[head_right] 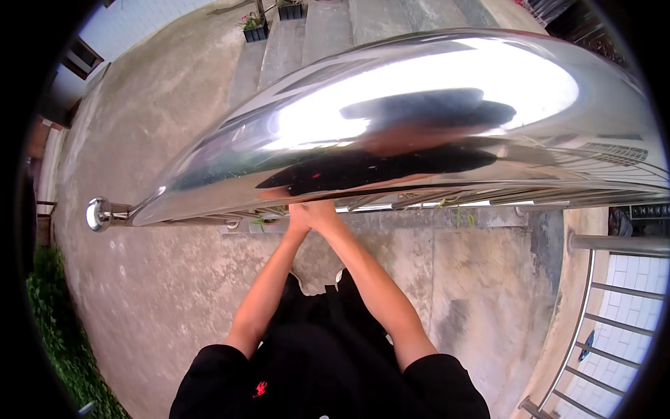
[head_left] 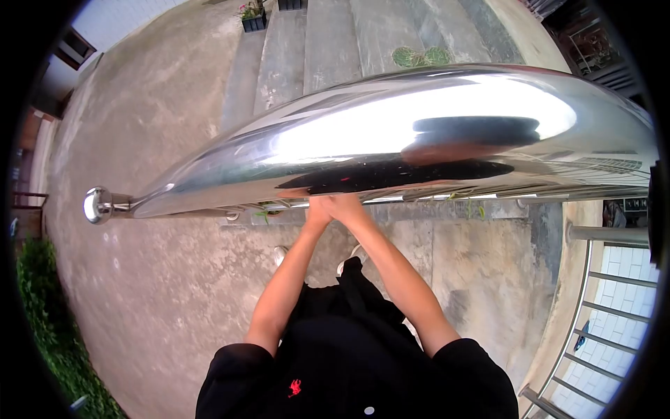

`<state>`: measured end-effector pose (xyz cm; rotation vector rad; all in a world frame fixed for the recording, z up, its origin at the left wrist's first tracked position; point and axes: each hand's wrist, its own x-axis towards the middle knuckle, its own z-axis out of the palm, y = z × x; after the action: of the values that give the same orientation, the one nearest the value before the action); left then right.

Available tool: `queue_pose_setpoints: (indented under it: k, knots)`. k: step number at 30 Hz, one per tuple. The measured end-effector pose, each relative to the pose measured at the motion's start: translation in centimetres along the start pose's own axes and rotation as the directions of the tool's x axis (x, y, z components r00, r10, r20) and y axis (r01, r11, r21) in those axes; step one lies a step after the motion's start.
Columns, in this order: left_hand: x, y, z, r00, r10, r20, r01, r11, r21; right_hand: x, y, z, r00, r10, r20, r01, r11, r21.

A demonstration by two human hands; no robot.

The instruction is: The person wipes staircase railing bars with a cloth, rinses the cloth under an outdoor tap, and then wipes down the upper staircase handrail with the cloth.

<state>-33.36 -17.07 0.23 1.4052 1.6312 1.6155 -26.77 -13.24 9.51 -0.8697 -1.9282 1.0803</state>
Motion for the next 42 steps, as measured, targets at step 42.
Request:
queue_pose_setpoints:
  k: [42]
  knots:
    - [-5.3,-8.8,-0.8,0.882,-0.468,0.059,0.414,0.827,0.380,-8.1,12.5,5.3,0.917,0.343,-0.203,-0.390,0.879,-0.276]
